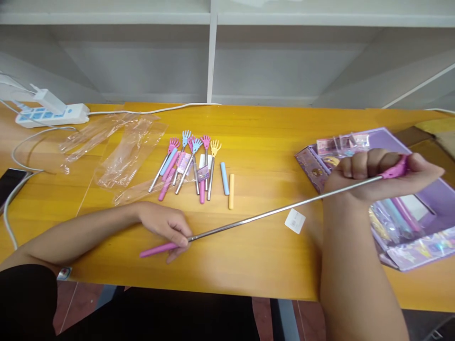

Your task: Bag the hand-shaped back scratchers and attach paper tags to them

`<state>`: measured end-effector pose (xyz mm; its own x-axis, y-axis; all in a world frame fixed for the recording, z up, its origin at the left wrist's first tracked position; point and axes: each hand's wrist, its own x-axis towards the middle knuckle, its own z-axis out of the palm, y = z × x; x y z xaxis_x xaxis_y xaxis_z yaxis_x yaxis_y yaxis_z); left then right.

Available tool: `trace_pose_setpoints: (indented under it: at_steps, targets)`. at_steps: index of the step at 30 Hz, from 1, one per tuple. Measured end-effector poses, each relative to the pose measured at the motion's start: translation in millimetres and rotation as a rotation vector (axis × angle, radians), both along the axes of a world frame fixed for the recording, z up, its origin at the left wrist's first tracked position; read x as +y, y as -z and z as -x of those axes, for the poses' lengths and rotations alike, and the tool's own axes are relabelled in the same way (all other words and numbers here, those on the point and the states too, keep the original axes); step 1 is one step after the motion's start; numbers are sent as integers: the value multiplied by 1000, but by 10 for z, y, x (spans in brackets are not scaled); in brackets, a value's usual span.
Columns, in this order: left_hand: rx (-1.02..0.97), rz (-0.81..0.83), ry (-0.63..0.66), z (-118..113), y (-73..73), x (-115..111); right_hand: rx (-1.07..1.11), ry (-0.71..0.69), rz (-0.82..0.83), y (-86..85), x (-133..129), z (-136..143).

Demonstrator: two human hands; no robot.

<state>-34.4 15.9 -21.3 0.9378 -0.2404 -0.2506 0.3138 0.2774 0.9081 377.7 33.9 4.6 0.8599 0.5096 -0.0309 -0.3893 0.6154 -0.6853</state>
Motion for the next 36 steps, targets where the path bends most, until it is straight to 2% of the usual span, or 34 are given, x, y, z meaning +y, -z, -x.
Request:
trace_pose_setpoints:
  at_steps: [2, 5, 9, 16, 24, 36]
  targets:
    - [58, 53, -177, -3, 85, -36, -93, -97, -24, 42, -1, 26]
    - [151, 88, -385, -11, 163, -78, -183, -109, -34, 123, 33, -12]
    - [143, 81, -504, -10, 184, -116, -192, -67, -6, 179, 76, -85]
    - [111, 20, -519, -17, 180, -168, -223, -26, 5, 192, 78, -109]
    - [124, 71, -547, -27, 182, -172, -248, 9, 56, 199, 90, -117]
    - [117, 62, -534, -19, 173, -160, -158, 38, 9, 149, 72, -98]
